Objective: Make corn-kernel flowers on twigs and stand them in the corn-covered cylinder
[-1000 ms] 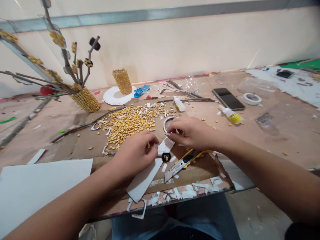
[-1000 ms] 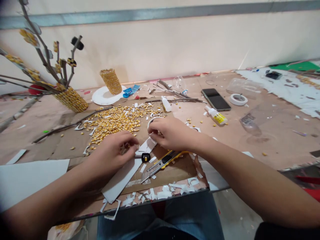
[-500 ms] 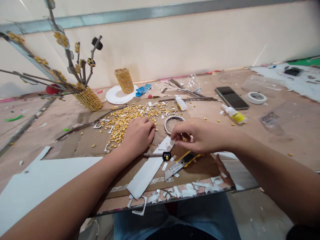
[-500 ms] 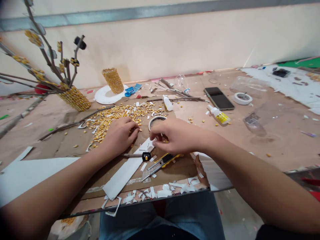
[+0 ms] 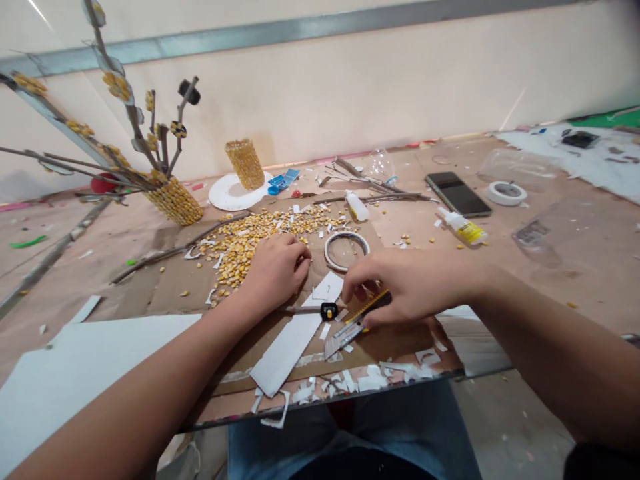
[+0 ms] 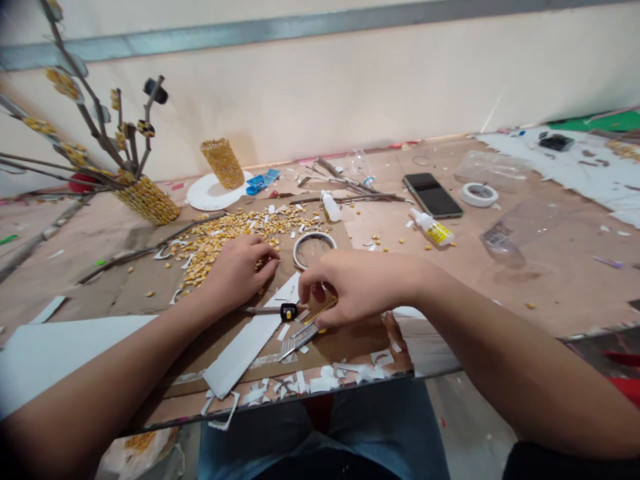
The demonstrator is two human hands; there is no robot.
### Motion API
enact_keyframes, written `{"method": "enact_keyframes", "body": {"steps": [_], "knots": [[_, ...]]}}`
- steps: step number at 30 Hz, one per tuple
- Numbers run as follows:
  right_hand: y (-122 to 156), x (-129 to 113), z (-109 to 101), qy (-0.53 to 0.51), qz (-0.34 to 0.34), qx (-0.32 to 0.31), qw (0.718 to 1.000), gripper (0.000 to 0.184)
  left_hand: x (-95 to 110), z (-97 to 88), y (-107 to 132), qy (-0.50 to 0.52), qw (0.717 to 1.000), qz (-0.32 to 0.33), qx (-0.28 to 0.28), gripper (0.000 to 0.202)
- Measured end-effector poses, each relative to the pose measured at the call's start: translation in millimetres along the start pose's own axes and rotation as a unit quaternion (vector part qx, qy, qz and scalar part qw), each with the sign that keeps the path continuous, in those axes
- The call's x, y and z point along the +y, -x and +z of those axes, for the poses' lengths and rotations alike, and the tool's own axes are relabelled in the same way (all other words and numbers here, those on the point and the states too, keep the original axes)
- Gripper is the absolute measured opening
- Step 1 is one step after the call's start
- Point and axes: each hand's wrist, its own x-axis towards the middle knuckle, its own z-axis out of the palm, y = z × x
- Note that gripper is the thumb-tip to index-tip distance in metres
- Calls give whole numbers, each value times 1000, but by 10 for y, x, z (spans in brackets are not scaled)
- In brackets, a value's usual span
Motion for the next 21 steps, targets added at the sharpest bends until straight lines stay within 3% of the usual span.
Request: {"method": "enact_keyframes", "body": {"steps": [7, 10, 13, 16, 19, 21], "knots": [[-41, -27, 173, 61, 6, -27, 998, 23, 18, -37, 0, 35, 999, -19, 23, 25], [-4, -54, 100, 52, 20, -40, 998, 23, 60, -152, 51, 94, 995, -18, 33, 25], [59, -64, -40, 13, 23, -20, 999, 23, 152, -273, 145, 226, 973, -20, 31, 21], [52, -55, -85, -26, -38, 91, 995, 13, 266, -336, 251, 317, 948, -33, 10, 20], [-50, -46, 29, -76, -100, 260, 957, 9, 350, -322, 329, 372, 927, -47, -5, 22], [-135, -41, 144, -75, -141, 319, 934, 7, 374, -287, 356, 402, 914, -45, -18, 23]]}}
